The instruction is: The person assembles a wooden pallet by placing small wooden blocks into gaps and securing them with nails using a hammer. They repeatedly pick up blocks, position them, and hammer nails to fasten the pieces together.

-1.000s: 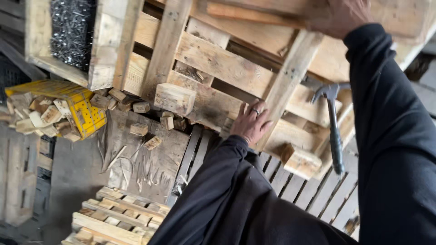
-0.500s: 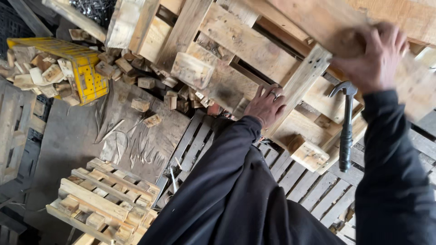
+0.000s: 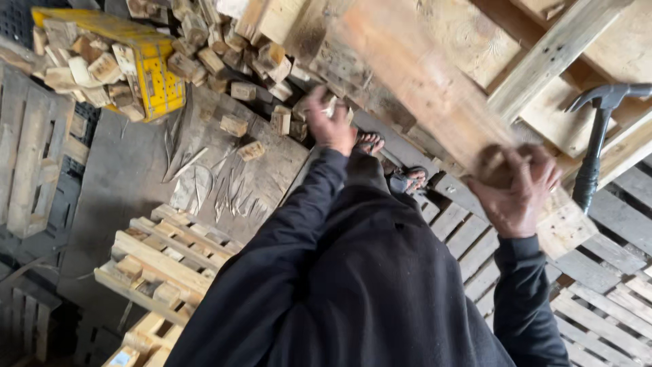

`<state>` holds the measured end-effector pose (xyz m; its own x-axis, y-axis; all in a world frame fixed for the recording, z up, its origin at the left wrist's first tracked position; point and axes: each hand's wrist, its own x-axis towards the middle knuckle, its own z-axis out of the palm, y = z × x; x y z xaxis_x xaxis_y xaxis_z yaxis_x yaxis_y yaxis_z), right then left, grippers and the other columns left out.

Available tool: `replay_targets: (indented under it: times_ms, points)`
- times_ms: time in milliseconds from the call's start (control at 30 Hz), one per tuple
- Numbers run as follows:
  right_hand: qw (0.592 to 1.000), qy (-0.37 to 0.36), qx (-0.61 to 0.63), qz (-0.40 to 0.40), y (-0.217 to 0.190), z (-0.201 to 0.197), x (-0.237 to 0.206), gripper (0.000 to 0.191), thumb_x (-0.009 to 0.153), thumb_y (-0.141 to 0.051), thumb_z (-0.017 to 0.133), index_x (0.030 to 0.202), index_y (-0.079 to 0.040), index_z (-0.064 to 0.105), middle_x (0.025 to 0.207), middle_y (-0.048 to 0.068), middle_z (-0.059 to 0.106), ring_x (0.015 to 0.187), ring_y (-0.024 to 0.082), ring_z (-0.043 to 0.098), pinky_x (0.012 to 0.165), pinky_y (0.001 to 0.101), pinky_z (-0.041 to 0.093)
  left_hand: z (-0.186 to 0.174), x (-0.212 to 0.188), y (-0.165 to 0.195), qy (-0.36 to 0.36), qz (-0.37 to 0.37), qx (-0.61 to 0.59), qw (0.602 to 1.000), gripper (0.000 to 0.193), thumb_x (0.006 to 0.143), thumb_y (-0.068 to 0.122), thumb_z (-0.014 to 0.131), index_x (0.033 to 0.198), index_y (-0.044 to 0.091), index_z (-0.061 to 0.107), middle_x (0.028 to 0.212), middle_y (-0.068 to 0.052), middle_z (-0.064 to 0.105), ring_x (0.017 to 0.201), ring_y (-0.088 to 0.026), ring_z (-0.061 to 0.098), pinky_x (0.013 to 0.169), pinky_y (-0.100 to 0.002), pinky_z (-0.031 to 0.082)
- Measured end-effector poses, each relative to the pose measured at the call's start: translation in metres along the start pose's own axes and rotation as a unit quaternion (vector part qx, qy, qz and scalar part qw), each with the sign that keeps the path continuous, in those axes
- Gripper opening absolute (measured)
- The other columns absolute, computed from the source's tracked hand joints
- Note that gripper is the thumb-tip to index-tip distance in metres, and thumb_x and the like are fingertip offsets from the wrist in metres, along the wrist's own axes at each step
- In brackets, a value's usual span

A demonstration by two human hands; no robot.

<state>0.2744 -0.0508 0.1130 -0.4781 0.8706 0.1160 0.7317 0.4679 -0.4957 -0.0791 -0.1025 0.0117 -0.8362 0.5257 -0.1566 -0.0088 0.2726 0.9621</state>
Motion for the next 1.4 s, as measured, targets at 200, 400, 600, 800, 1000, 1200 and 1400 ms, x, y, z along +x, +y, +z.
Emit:
replay_targets:
  times_ms: [200, 400, 600, 800, 1000, 1200, 1400]
  points:
    - [0.983, -0.118, -0.14, 0.0, -0.014, 0.045, 0.008, 0.11, 0.062, -0.056, 0.096, 0.162, -0.036, 0.052, 0.153, 0.021, 0.043, 0.147, 0.041, 0.038, 0.125, 0.0673, 0.013, -0.029, 0.076, -0.003, -0.119, 0.106, 0.191, 0.968, 0.133, 0.055, 0.014, 0.1, 0.154, 0.007, 0.013, 0.154, -0.029, 0.029, 0.139, -0.038, 0.039, 0.116, -0.053, 0.037]
    - [0.983, -0.129, -0.125, 0.024, -0.003, 0.059, 0.005, 0.115, 0.063, -0.045, 0.092, 0.167, -0.044, 0.043, 0.161, 0.021, 0.038, 0.156, 0.043, 0.032, 0.131, 0.0638, 0.004, 0.01, 0.061, -0.006, -0.1, -0.019, 0.174, 0.979, 0.142, 0.042, 0.03, 0.104, 0.154, 0.011, 0.019, 0.156, -0.026, 0.035, 0.146, -0.04, 0.036, 0.125, -0.053, 0.032]
    - [0.984, -0.138, -0.107, 0.026, -0.003, 0.054, -0.003, 0.109, 0.068, -0.043, 0.092, 0.166, -0.046, 0.045, 0.158, 0.016, 0.041, 0.156, 0.042, 0.032, 0.133, 0.0637, 0.006, 0.012, 0.059, -0.019, -0.104, -0.003, 0.309, 0.945, 0.159, 0.046, 0.059, 0.1, 0.154, 0.004, -0.003, 0.157, -0.033, 0.023, 0.149, -0.049, 0.015, 0.124, -0.056, 0.006]
    - [0.979, -0.163, -0.111, 0.053, 0.0, 0.052, 0.003, 0.105, 0.067, -0.046, 0.092, 0.159, -0.044, 0.043, 0.167, 0.019, 0.034, 0.159, 0.046, 0.025, 0.128, 0.071, -0.002, 0.001, 0.062, -0.035, -0.14, -0.011, 0.201, 0.969, 0.163, 0.035, 0.04, 0.1, 0.16, 0.001, 0.002, 0.156, -0.029, 0.031, 0.145, -0.037, 0.034, 0.124, -0.048, 0.026]
    - [0.996, -0.04, -0.036, 0.072, -0.02, 0.049, -0.033, 0.103, 0.076, -0.056, 0.091, 0.161, -0.029, 0.039, 0.165, 0.024, 0.022, 0.152, 0.048, 0.015, 0.116, 0.0774, 0.005, -0.042, 0.016, -0.012, -0.187, 0.119, 0.15, 0.964, 0.126, 0.077, 0.013, 0.096, 0.162, -0.001, 0.005, 0.164, -0.025, 0.027, 0.145, -0.035, 0.037, 0.122, -0.046, 0.034]
    - [0.898, 0.267, 0.101, 0.335, -0.049, 0.028, -0.165, 0.054, 0.097, -0.013, 0.074, 0.147, -0.016, 0.054, 0.147, 0.01, 0.051, 0.135, 0.029, 0.052, 0.116, 0.0434, 0.046, -0.021, -0.079, 0.046, -0.381, 0.259, 0.075, 0.884, 0.093, 0.09, -0.001, 0.079, 0.164, 0.002, 0.024, 0.164, -0.021, 0.032, 0.153, -0.033, 0.034, 0.134, -0.044, 0.027]
    - [0.921, 0.164, 0.062, 0.348, 0.053, 0.025, -0.231, 0.076, 0.09, -0.03, 0.086, 0.151, -0.007, 0.047, 0.139, 0.018, 0.046, 0.127, 0.032, 0.049, 0.108, 0.0471, 0.049, 0.152, -0.201, 0.075, -0.582, 0.522, 0.279, 0.558, 0.119, 0.066, 0.052, 0.096, 0.155, 0.006, 0.032, 0.153, -0.018, 0.04, 0.141, -0.038, 0.038, 0.12, -0.062, 0.024]
